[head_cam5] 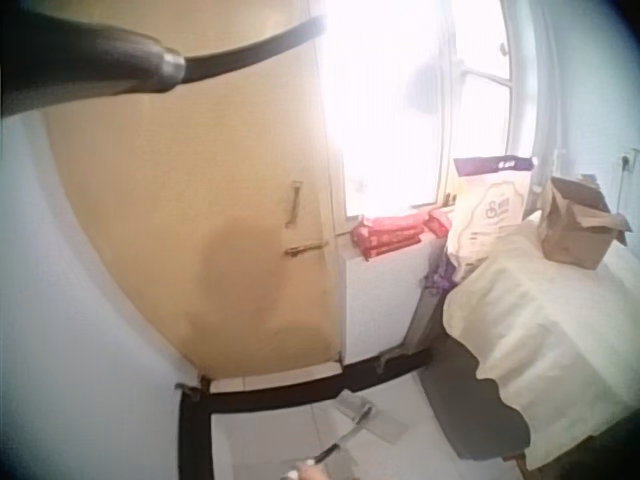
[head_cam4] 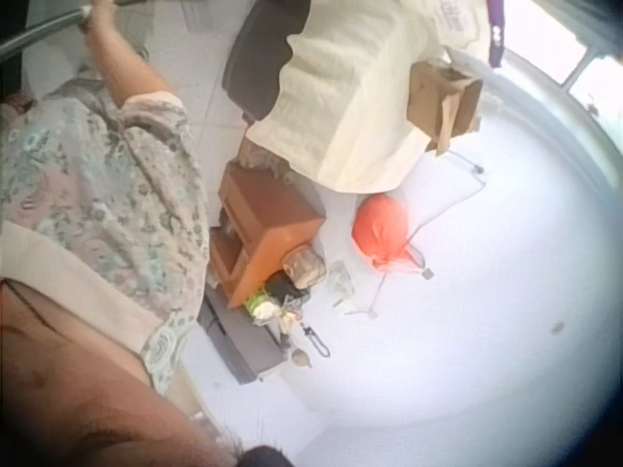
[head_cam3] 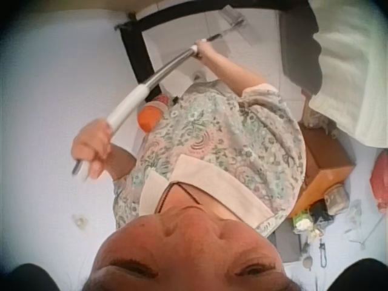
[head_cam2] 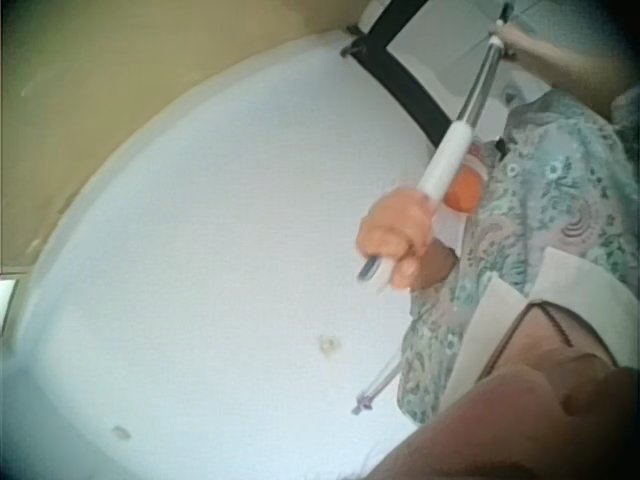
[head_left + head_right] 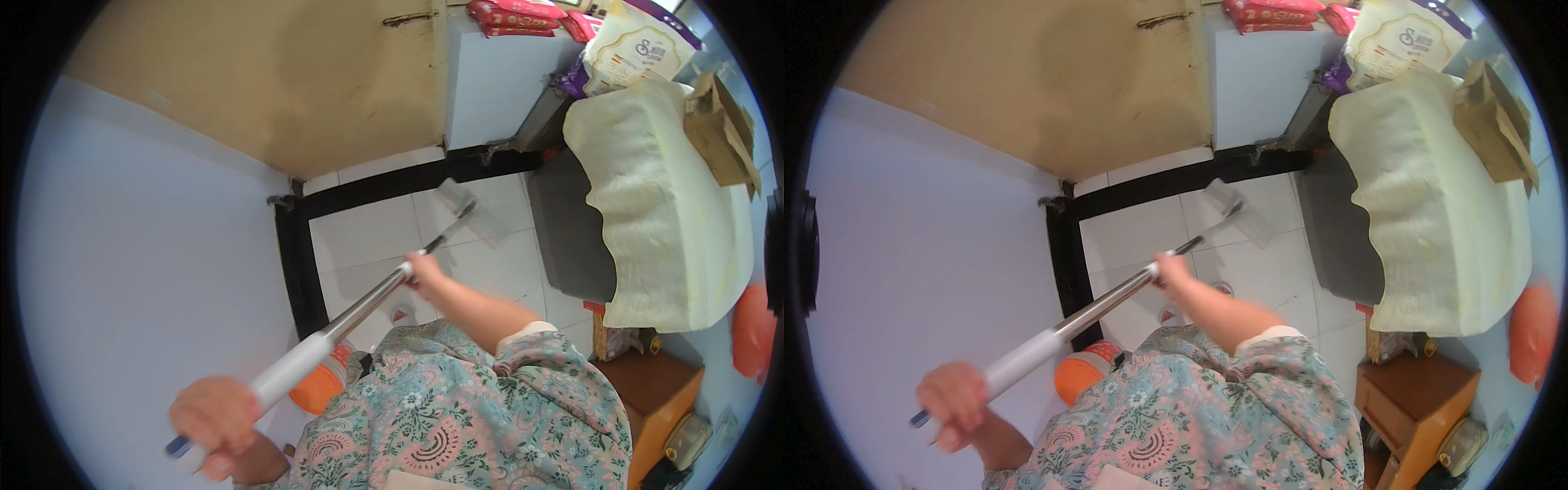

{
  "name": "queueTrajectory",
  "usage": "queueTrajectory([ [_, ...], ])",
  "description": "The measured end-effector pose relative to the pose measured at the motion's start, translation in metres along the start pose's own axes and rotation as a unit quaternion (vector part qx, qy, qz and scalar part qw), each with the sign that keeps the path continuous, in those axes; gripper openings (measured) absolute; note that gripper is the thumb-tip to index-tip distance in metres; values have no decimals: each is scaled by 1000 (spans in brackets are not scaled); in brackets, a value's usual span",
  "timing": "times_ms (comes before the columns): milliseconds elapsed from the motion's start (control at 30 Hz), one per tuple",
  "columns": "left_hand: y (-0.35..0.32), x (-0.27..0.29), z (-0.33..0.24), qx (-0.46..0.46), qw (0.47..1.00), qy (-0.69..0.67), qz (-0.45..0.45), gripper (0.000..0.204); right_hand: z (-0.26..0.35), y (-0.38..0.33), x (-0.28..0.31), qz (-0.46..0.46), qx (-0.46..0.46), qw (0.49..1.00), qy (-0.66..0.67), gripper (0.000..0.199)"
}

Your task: The person unpacks several red packages from a cardboard box and places them on a windowsill, then uses a flat mop to clean the tiled floor around stacked boxes and furniture. The person moves the mop back and forth across the floor, navigating around obstacles.

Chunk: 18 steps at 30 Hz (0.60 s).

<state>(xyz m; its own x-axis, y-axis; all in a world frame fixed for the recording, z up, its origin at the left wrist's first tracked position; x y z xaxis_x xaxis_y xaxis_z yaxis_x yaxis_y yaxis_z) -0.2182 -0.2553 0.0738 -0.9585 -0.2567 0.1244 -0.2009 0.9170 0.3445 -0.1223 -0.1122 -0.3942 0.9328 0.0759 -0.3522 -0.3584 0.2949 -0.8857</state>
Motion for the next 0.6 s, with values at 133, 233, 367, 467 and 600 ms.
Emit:
queueTrajectory([
  [133, -11, 25, -57, -2, 973, 100, -209, 26, -77, -29, -71, 78, -91, 993, -24, 17],
  [233, -30, 18, -76, 3, 960, 127, -248, 24, -91, -50, -84, 71, -116, 991, -8, 17],
  [367, -51, 3, -101, -70, 944, 102, -307, 20, -79, -67, -75, 73, -106, 992, -17, 28],
  [467, -56, -3, -86, -45, 924, 99, -367, 21, -31, -65, -67, 69, -22, 997, -1, 38],
  [600, -41, -21, -21, 15, 904, 125, -408, 19, 34, 0, -45, 56, 50, 995, 67, 34],
])
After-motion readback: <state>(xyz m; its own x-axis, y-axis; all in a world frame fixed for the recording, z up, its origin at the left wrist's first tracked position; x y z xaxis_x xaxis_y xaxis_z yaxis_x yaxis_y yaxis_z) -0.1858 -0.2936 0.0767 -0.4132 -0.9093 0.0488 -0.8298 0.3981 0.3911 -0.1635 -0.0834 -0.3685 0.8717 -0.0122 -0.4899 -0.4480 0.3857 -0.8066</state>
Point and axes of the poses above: each hand's wrist, its own y-axis towards the middle knuckle, its own x-axis out of the back of the hand, z = x × y, the point moved 10 cm from there along y, towards the middle knuckle, and after that the axes turned 15 degrees about y, right-handed, at the moved point
